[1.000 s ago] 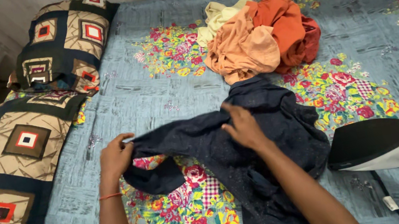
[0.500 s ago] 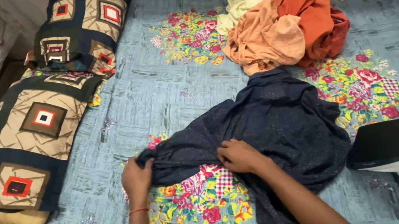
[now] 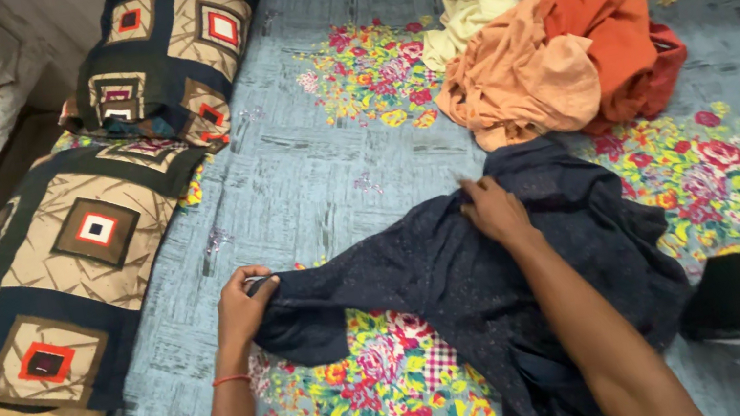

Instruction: The person lays out a dark blue long-sleeved shirt on a bed, smooths it with their hands, and then uses an electric iron to press the back and sleeves. The shirt remains on the bed throughout the clip.

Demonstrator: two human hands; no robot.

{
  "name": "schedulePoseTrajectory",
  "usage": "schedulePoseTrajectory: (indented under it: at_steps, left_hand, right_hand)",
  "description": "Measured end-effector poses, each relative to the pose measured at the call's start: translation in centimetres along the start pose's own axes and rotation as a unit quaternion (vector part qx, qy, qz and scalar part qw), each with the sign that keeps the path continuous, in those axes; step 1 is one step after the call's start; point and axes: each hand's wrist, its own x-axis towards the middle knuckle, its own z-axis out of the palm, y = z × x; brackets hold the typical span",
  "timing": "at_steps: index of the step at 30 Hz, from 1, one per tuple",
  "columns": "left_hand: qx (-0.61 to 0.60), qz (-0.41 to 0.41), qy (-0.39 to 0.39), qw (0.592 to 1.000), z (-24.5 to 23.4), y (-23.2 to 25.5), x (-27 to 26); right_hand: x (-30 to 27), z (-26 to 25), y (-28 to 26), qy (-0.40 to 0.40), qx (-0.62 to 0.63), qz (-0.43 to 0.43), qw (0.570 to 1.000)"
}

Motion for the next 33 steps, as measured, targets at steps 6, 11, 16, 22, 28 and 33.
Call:
schedulePoseTrajectory:
  at_steps: [6,11,16,22,28,33]
  left_hand:
    - [-0.066,0.085,-0.089,0.990,-3.9,3.1,4.7]
    - [0.167,0.101,0.014,0.981,-1.0,5.1,5.2]
    - [0.298,0.077,0.173,0.936,2.2,5.3,-0.2]
    - [0.279,0.055,0.277,0.918,4.7,0.4,-5.7]
    - [-0.283,-0.060,0.125,0.949,-0.4,-9.2,0.1]
    - [-0.359,-0.070,0.198,0.909,-5.9,-8.5,1.6]
  right_hand:
    - [4.6,-0.4,1.4,0.034,-0.116,0.082,0.989]
    - [4.4,-2.0,-0.7,0.167,-0.094,0.050,0.980]
    - [0.3,0.7,-5.9,0.076,-0.105,-0.106,0.986]
    - [-4.4,6.3,-9.7,-0.076,0.018,-0.185,0.980]
    - [-3.2,7.4,-6.8,-0.116,0.018,-0.102,0.988]
    - [-3.1,6.0,-5.5,-0.161,0.020,-0.122,0.979]
